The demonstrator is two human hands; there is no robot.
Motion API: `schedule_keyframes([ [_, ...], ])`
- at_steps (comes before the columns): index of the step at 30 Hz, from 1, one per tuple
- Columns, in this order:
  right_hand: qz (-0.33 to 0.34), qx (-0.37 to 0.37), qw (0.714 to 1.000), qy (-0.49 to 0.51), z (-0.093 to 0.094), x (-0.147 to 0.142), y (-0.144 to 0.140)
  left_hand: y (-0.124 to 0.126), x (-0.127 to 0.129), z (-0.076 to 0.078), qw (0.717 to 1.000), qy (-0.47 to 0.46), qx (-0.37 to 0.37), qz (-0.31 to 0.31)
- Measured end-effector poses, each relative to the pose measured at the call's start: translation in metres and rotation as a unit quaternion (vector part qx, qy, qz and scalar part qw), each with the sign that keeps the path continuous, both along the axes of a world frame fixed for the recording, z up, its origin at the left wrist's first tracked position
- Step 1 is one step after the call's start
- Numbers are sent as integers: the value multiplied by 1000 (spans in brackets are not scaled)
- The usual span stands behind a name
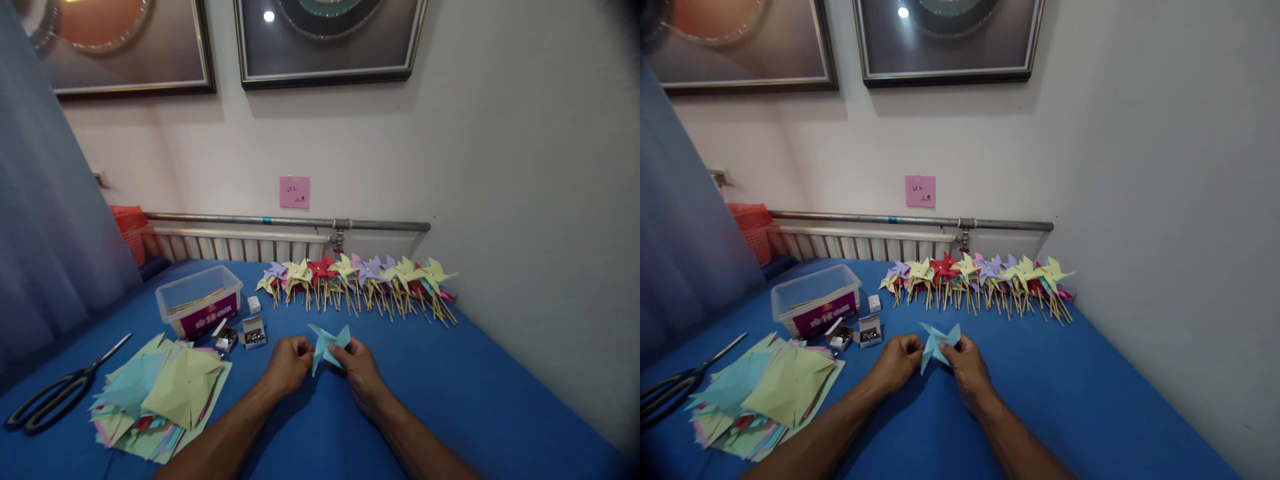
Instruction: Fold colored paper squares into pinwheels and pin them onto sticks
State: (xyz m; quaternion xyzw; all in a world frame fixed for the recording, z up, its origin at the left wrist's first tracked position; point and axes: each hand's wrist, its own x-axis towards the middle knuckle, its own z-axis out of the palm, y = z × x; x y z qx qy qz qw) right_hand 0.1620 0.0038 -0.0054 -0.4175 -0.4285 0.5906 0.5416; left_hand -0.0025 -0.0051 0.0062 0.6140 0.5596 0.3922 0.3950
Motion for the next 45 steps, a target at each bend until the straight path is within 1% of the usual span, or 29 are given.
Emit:
schedule_keyframes([
  [4,-4,6,1000,-14,1,0,-1,0,0,0,1000,11,6,3],
  [10,0,0,1000,-3,2,-1,-2,0,0,-1,1000,11,10,4],
  [24,8,8,1000,-11,-4,1,2,-2,0,2,1000,6,8,3],
  [31,6,11,1000,-6,-6,2,2,-1,1,0,1000,-20,5,-10],
  [40,0,6,1000,-8,-9,1,5,1,2,-4,999,-34,0,-2],
  [45,2,7,1000,-12,-6,1,3,0,2,-2,1000,-4,8,11],
])
